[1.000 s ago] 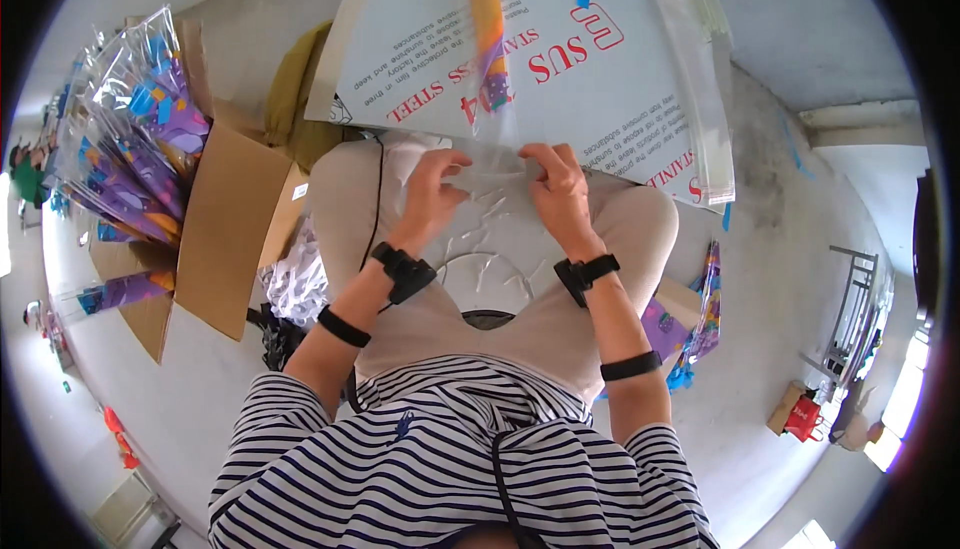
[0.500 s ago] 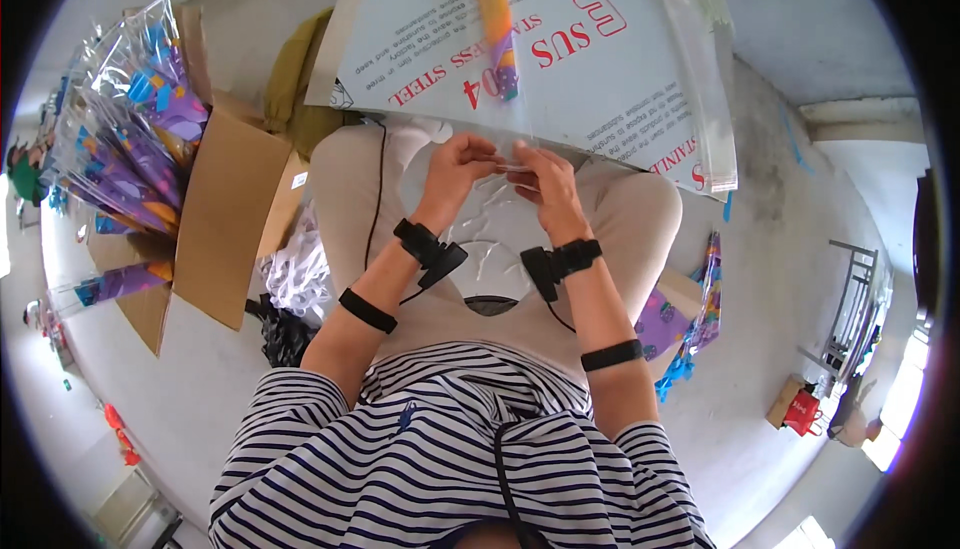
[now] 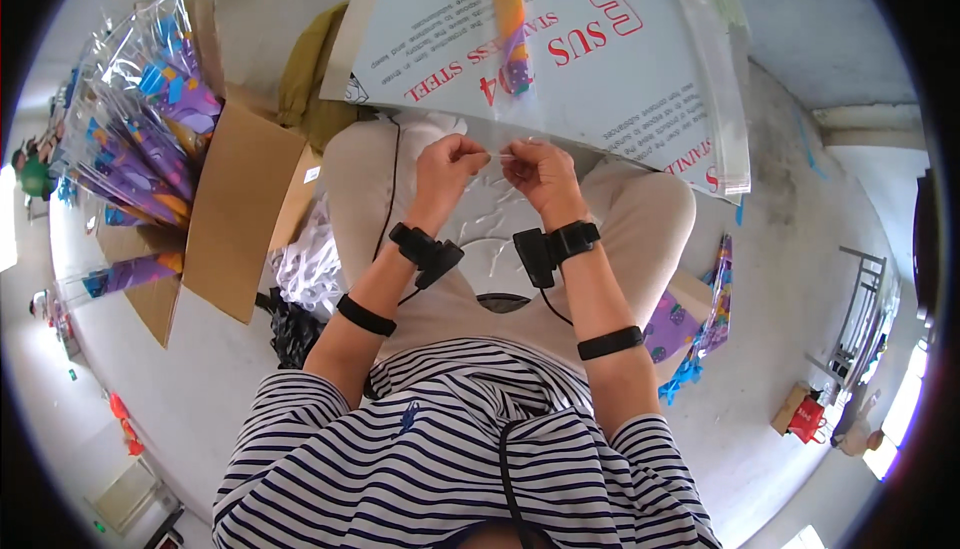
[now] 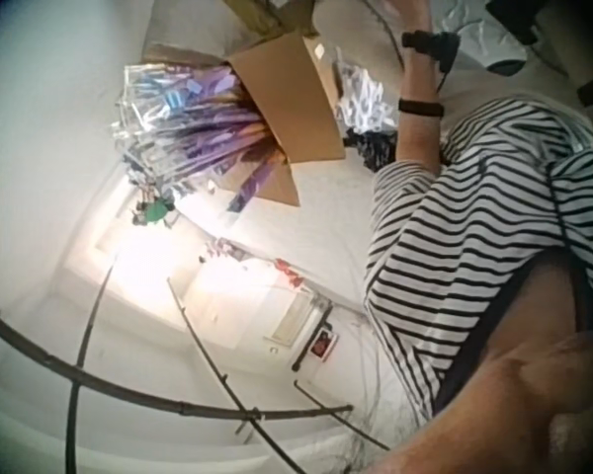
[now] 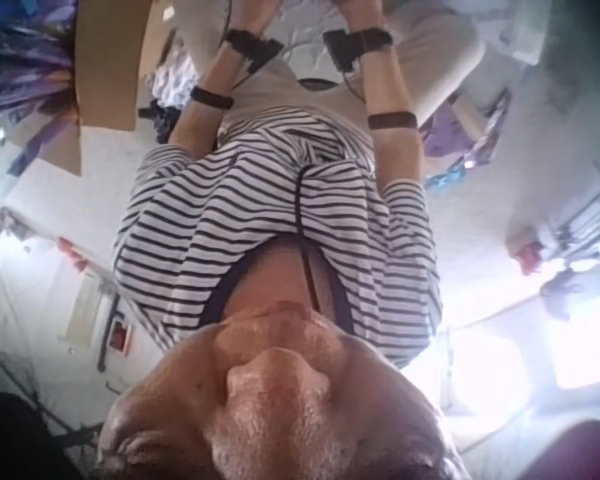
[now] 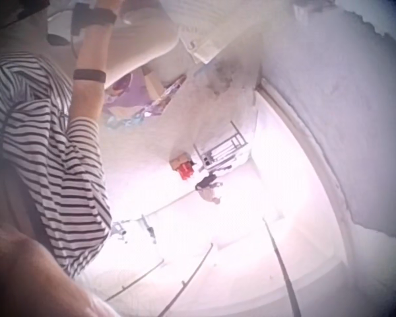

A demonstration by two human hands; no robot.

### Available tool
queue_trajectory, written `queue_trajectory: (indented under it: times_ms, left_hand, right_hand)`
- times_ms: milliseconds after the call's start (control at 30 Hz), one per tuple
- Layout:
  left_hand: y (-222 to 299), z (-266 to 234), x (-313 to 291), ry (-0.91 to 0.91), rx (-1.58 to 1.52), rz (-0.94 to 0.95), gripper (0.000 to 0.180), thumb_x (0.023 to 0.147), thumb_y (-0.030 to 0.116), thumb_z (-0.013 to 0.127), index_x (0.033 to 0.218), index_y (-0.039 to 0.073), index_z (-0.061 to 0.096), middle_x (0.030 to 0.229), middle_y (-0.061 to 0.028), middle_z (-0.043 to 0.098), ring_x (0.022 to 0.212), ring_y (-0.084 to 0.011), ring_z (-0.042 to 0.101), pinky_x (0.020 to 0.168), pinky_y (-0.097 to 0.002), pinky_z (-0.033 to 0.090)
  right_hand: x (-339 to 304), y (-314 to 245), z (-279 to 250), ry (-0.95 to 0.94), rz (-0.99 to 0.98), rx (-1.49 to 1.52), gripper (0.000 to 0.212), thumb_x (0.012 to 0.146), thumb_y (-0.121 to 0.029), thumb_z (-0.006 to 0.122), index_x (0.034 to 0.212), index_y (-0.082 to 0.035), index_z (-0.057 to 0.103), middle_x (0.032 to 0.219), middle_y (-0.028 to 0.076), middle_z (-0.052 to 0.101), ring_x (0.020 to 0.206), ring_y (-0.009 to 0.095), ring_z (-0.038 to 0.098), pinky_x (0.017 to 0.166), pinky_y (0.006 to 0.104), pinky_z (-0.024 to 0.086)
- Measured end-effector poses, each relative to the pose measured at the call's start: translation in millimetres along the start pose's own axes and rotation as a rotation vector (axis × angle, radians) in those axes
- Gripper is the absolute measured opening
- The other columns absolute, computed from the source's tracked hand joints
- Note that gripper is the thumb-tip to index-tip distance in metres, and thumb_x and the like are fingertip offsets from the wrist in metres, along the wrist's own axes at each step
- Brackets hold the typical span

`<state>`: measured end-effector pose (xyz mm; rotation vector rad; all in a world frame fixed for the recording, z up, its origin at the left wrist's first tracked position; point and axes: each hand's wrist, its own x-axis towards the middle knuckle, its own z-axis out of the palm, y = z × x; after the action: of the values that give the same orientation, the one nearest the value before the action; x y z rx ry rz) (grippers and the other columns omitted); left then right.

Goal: Assembling and packaging decorative party cones with ribbons and plastic sleeves.

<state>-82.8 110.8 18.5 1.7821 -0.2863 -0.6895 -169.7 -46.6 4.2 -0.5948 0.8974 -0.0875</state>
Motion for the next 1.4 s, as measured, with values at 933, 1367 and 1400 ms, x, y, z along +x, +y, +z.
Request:
queue_trajectory:
  times_ms: [933,1367,1400]
  left_hand:
    - [23,-30,-32,-0.305,0.723,0.388,0.010,0.082,0.014,0.067,0.088,0.006,0.064,0.083,-0.0120,0.064,0.085,-0.0328,0.064,0.068,-0.0451,0.047]
    - [16,-12,0,-0.266,0.607,-0.129,0.042,0.068,0.010,0.079,0.110,0.007,0.072,0.107,-0.0145,0.069,0.093,-0.0298,0.066,0.081,-0.0364,0.054]
    - [15,-11,0,-0.264,0.606,-0.129,0.042,0.068,0.010,0.079,0.110,0.007,0.072,0.107,-0.0145,0.069,0.093,-0.0298,0.066,0.081,-0.0364,0.054]
  right_hand:
    - [-18,-24,-11,0.074,-0.034,-0.451,0.023,0.086,-0.029,0.079,0.098,-0.010,0.071,0.079,-0.001,0.067,0.069,0.010,0.059,0.066,0.0270,0.047]
    - [-26,-42,-33,0.167,-1.075,-1.459,0.050,0.068,0.012,0.062,0.110,-0.015,0.065,0.094,0.010,0.058,0.093,0.033,0.059,0.080,0.0411,0.051]
    - [-24,-45,-31,0.105,-1.154,-1.526,0.048,0.068,0.013,0.061,0.107,-0.015,0.067,0.093,0.010,0.057,0.095,0.034,0.058,0.081,0.0412,0.050]
